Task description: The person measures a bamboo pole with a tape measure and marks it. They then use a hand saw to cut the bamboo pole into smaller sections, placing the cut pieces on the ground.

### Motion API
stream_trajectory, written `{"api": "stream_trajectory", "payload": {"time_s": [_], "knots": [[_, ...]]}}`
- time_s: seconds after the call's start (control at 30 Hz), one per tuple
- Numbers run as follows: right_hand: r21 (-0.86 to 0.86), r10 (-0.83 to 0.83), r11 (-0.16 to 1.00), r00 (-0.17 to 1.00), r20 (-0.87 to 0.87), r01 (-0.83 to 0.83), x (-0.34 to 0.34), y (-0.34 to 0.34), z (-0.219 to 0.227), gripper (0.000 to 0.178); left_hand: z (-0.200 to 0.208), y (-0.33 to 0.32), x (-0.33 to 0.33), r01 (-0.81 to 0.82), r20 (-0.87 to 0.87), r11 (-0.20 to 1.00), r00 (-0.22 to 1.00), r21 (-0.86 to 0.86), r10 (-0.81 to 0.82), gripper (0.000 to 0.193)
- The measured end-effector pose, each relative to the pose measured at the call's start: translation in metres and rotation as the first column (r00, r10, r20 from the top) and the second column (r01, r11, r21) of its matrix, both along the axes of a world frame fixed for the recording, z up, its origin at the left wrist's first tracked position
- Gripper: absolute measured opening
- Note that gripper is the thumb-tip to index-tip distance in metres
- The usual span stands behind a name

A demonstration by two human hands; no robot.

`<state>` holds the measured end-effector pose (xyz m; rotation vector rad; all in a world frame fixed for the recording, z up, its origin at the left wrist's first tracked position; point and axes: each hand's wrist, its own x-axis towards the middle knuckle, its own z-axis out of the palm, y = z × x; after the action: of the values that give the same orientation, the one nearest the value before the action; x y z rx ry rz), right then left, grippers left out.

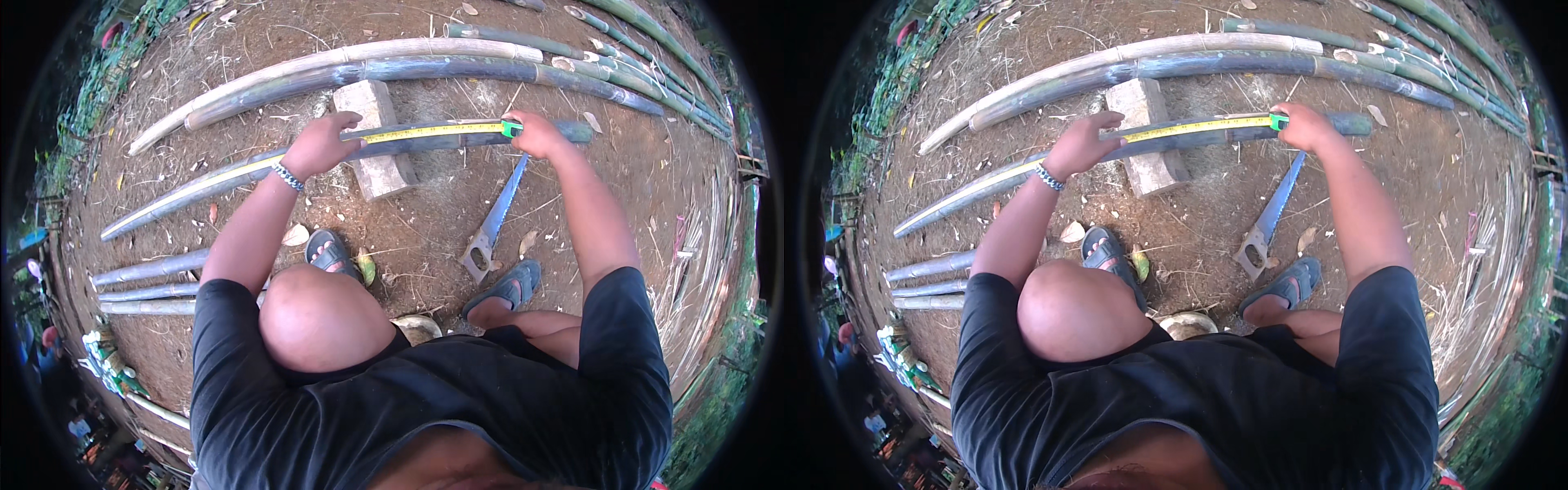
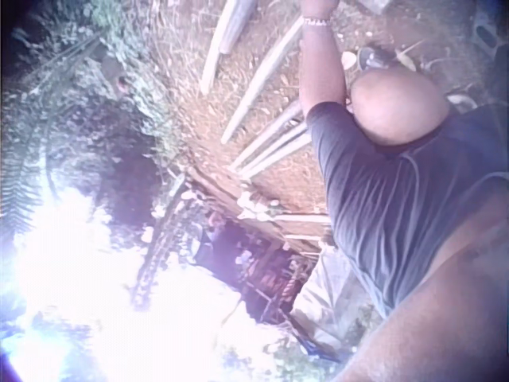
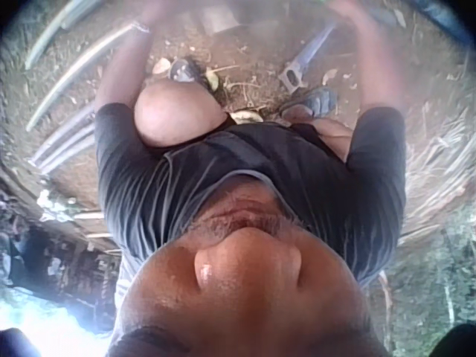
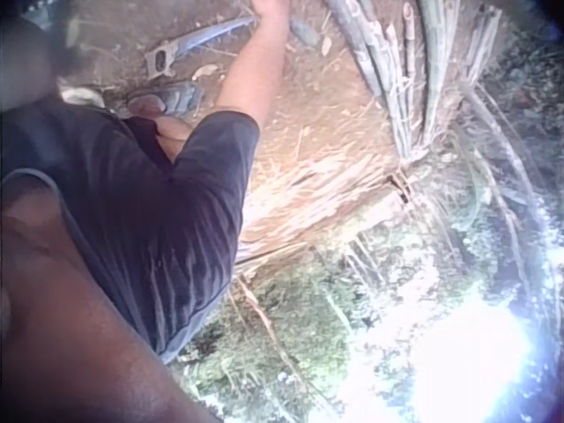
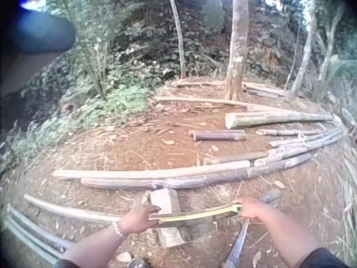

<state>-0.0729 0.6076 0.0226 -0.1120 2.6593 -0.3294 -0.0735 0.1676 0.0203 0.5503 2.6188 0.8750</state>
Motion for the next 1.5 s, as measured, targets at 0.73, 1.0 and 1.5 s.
{"api": "stream_trajectory", "payload": {"time_s": [0.73,1.0,1.5], "knots": [[0.061,-0.035,0.997,0.998,-0.044,0.037,0.0,0.049,0.017,0.052,-0.046,0.063,-0.036,0.26,0.074,0.845,0.964,-0.467,-0.256,0.056],[0.21,-0.165,0.964,0.986,0.001,0.161,-0.02,0.145,0.028,0.047,-0.043,0.172,-0.046,0.34,0.081,0.844,0.938,-0.416,-0.338,0.05],[0.19,-0.118,0.969,0.972,-0.205,0.158,-0.005,0.178,0.012,0.04,-0.048,0.228,-0.022,0.139,0.065,0.943,0.99,-0.304,-0.125,0.065]]}}
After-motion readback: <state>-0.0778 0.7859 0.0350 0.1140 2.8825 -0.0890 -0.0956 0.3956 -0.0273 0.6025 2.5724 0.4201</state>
